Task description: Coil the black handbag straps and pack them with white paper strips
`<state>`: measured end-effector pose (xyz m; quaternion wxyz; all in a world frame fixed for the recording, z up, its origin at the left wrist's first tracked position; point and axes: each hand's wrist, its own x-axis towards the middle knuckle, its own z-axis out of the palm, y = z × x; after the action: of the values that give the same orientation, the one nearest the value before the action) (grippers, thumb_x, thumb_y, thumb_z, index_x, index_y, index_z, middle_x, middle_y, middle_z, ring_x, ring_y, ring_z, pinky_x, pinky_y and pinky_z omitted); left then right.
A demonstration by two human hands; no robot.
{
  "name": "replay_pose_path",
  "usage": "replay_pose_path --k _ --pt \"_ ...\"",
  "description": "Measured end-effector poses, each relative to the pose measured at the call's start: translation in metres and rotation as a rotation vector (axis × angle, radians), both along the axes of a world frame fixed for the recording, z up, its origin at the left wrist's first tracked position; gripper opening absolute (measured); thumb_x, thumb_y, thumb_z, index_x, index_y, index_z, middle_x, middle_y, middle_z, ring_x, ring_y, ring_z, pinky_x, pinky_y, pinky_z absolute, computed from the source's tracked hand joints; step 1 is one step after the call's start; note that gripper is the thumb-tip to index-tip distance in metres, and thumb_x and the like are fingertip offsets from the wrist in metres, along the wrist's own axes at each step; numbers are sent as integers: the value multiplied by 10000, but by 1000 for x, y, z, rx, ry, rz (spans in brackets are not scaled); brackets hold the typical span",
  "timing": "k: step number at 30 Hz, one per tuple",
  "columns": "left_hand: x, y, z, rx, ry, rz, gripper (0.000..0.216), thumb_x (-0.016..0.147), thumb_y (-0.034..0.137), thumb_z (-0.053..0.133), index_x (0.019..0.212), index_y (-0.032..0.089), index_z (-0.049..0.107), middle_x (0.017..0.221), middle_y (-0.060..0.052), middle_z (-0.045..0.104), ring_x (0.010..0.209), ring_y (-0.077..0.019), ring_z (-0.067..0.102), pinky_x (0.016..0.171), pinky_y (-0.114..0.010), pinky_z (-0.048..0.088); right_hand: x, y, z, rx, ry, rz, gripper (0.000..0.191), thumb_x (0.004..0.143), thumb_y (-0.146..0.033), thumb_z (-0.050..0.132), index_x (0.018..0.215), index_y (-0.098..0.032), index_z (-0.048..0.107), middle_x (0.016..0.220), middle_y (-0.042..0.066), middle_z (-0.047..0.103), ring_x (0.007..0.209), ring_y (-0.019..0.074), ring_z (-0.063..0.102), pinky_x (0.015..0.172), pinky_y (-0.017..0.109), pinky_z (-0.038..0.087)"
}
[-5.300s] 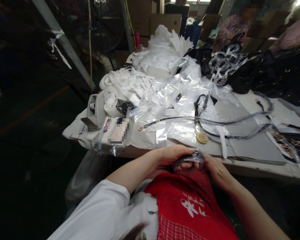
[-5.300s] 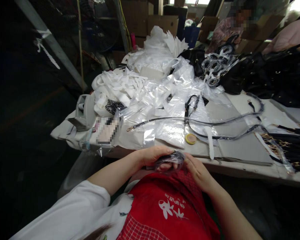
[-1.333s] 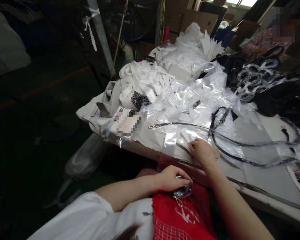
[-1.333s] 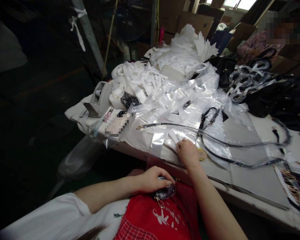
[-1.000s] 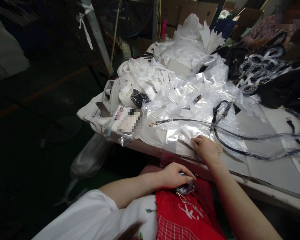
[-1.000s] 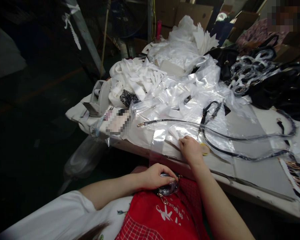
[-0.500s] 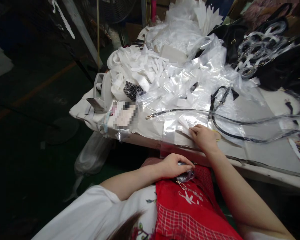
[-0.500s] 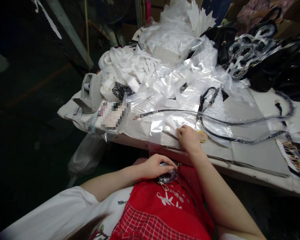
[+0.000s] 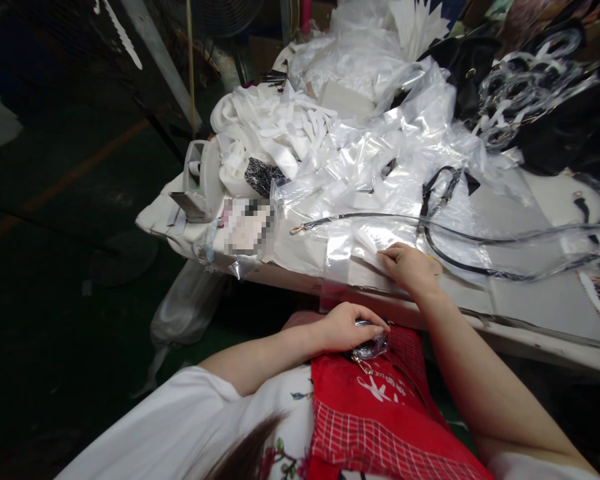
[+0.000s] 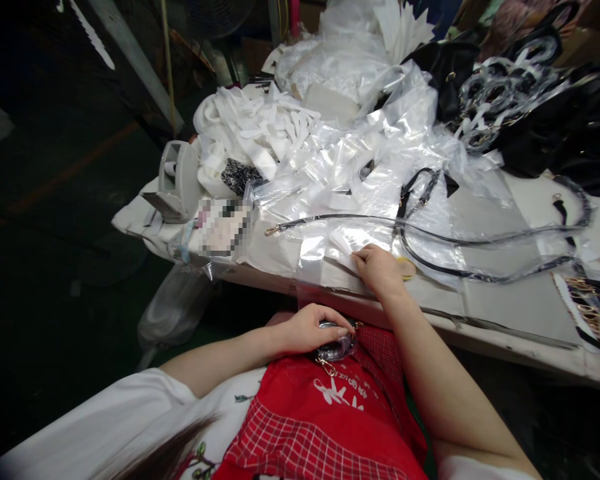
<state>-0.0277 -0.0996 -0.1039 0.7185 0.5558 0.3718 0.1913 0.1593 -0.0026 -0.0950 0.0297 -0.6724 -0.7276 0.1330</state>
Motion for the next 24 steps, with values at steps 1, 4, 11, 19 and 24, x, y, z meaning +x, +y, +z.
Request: replay_pose_path --k 1,4,11,19,24 --pt "0 0 0 3 -2 -3 300 807 261 605 1007 81 737 991 -106 725 926 -194 676 875 -251 499 0 0 0 -1 1 -1 256 905 -315 527 966 -222 757 1037 13 700 863 176 633 704 264 417" --pt "2 1 -1 -6 2 -7 300 806 256 608 1015 81 734 995 -107 725 920 -198 677 873 -259 501 -1 0 -1 -3 0 -2 251 899 -309 536 973 -216 757 1032 21 701 869 189 631 711 272 418" --pt "0 3 2 -12 1 1 285 810 238 608 1007 76 735 986 -108 726 920 -189 678 869 -242 499 2 2 -2 -11 22 3 248 902 -326 534 959 -233 757 1036 11 702 864 182 637 709 264 426" --pt "1 4 2 -19 22 -2 275 808 224 608 1008 85 737 990 -99 727 919 -185 679 868 -239 501 2 2 -3 -11 30 -13 236 892 -302 546 975 -232 756 1036 6 703 884 183 640 731 271 435" --pt "-1 5 6 -46 28 1 277 804 214 603 1005 76 736 989 -106 726 934 -189 676 873 -238 498 5 3 -4 -18 31 -4 259 901 -347 527 945 -246 761 1034 11 705 850 178 640 713 277 437"
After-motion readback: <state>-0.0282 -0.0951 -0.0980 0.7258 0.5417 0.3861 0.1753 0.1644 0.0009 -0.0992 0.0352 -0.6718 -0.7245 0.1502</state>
